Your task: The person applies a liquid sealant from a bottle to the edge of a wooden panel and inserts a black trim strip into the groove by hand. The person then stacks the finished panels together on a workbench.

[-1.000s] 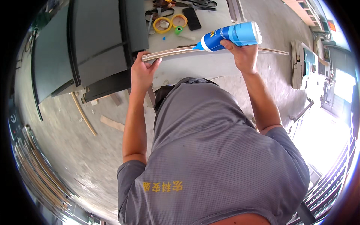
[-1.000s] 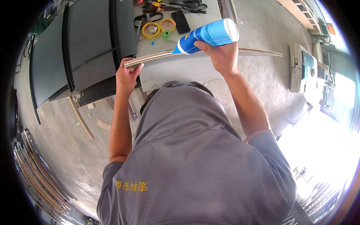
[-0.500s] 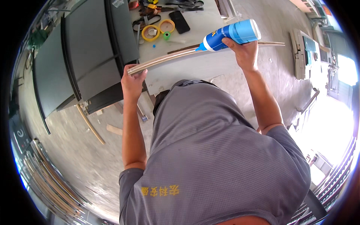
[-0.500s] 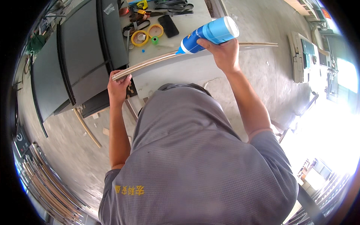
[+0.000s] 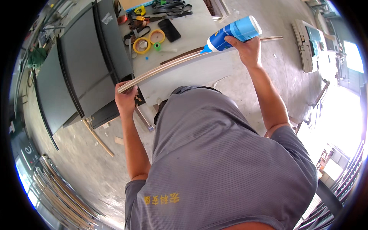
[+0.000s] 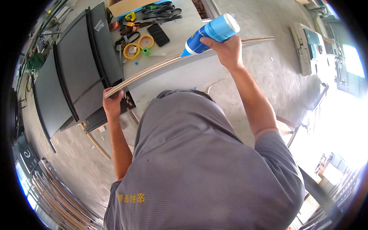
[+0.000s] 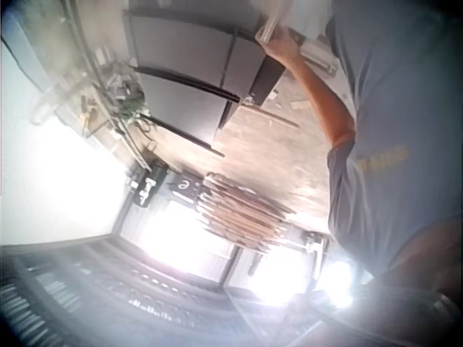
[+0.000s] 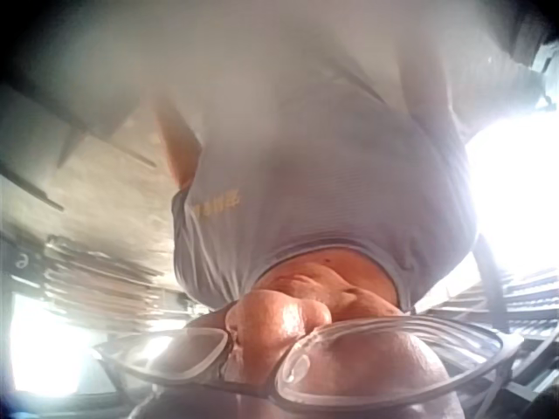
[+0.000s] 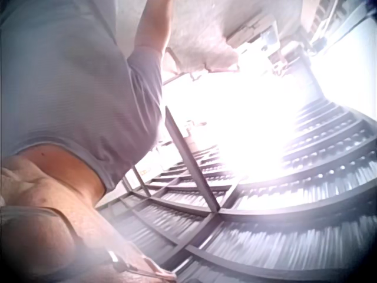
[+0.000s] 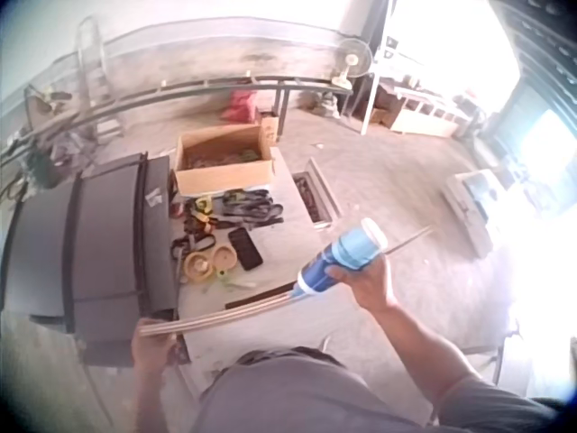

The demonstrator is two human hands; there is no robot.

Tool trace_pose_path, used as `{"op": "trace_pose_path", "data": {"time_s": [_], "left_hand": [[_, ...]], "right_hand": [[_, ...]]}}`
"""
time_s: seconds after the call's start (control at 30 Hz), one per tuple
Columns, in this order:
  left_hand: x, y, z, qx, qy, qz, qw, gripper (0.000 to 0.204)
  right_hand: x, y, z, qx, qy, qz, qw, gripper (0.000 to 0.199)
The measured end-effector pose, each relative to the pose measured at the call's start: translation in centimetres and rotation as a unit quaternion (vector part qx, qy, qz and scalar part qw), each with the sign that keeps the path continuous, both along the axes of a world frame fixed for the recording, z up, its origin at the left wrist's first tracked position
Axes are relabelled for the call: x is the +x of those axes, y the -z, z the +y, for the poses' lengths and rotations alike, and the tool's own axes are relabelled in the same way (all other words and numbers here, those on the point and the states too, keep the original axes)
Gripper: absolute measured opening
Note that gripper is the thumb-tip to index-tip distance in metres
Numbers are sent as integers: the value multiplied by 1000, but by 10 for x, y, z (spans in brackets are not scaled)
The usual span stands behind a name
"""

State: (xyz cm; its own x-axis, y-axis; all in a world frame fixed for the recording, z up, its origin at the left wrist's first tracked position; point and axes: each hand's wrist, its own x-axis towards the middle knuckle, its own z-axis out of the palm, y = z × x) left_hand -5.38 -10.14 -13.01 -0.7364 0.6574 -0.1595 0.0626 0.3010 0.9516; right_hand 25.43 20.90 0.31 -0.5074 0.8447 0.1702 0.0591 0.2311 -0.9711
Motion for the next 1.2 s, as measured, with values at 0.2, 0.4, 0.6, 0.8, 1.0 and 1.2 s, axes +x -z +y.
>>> {"op": "trace_pose_path", "data": {"time_s": [0.2,0.4,0.6,0.8,1.0,1.2], "left_hand": [[3,-6,4,-18,-8,12,1000,27],[4,-2,3,-24,-23,13,999,30],[0,6,1,-29,-24,21,999,31],[5,2,4,2,-44,-27,999,29],[7,2,5,3,-64,-60,996,33],[8,6,6,-7,-93,-50,994,31]], "right_hand": [[21,2,23,25,28,-35,999,23],[40,3,39,13,41,-39,998,24],[64,7,63,29,70,-56,996,26],[87,8,88,19,63,-48,997,25],[103,2,103,-15,70,-25,997,25],[118,3,119,-12,77,-27,997,26]]}}
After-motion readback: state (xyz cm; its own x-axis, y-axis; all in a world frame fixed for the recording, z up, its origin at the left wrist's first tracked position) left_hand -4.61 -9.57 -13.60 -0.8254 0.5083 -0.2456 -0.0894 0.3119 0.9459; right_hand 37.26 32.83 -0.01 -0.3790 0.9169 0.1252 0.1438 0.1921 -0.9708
